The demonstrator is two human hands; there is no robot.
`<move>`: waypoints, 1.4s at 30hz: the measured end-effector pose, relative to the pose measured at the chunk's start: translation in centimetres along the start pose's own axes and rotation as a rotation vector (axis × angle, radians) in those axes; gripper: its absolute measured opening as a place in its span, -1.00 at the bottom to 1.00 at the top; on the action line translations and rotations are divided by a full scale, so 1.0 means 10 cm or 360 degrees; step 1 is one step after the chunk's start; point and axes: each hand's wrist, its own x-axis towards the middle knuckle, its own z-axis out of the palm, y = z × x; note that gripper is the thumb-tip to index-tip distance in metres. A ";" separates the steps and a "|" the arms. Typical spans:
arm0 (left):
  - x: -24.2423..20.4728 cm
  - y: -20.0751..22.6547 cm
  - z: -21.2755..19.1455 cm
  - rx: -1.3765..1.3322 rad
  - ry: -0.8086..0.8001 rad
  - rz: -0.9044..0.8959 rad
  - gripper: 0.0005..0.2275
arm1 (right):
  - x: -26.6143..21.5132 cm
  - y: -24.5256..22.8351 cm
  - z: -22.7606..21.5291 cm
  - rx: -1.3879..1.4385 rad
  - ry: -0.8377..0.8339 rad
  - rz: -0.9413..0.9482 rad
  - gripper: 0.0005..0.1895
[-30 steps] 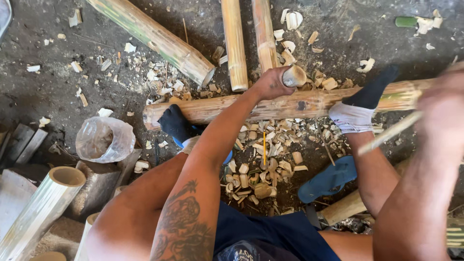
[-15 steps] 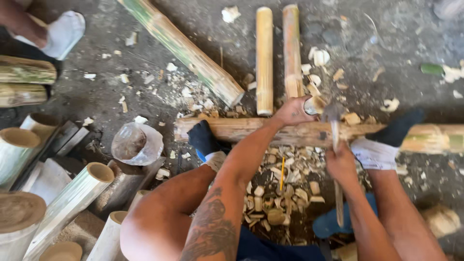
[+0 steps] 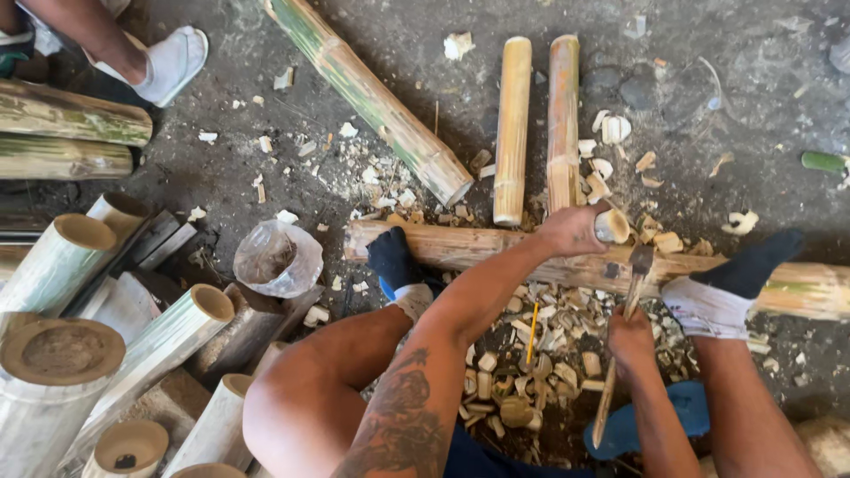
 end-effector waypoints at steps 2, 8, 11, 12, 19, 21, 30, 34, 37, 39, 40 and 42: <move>0.16 -0.17 -0.07 -0.0258 0.0290 0.0111 -0.22 | -0.01 -0.10 -0.03 -0.0183 0.0015 -0.0006 -0.87; 0.51 -0.99 -0.42 -0.1502 0.1020 0.0325 -0.60 | -0.20 -0.10 -0.03 -0.0405 0.0034 -0.0077 -0.85; 0.39 -0.81 -0.37 -0.1435 0.0820 0.0260 -0.50 | -0.22 -0.05 0.12 -0.0210 -0.0060 0.0080 -0.86; 0.31 -0.65 -0.31 -0.1364 0.0711 0.0356 -0.44 | -0.20 -0.05 0.19 -0.0101 -0.0116 0.0136 -0.86; -0.28 0.04 -0.51 -0.1128 0.0708 0.0869 -0.48 | -0.25 -0.14 0.45 -0.0104 -0.0217 -0.0016 -0.92; -0.55 -0.16 -0.66 -0.1145 0.0792 0.0750 -0.48 | -0.32 -0.15 0.47 -0.0127 -0.0217 -0.0064 -0.90; -1.10 -0.93 -0.73 -0.1704 0.1747 0.0455 -0.92 | -0.60 -0.49 0.56 -0.0183 -0.0272 -0.0088 -0.94; -1.09 -0.98 -0.56 -0.1719 0.1854 0.0081 -0.90 | -0.71 -0.60 0.52 -0.0149 -0.0309 0.0011 -0.92; -1.04 -1.01 -0.51 -0.1708 0.1941 0.0163 -0.90 | -0.71 -0.63 0.52 -0.0115 -0.0307 0.0044 -0.90; -0.99 -1.02 -0.45 -0.1724 0.1974 0.0228 -0.90 | -0.70 -0.61 0.50 -0.0125 -0.0296 0.0051 -0.90; -0.96 -1.03 -0.42 -0.1768 0.1982 0.0255 -0.89 | -0.70 -0.59 0.49 -0.0149 -0.0287 0.0046 -0.90; -0.92 -1.05 -0.38 -0.1852 0.1999 0.0311 -0.88 | -0.68 -0.56 0.46 -0.0138 -0.0285 0.0036 -0.90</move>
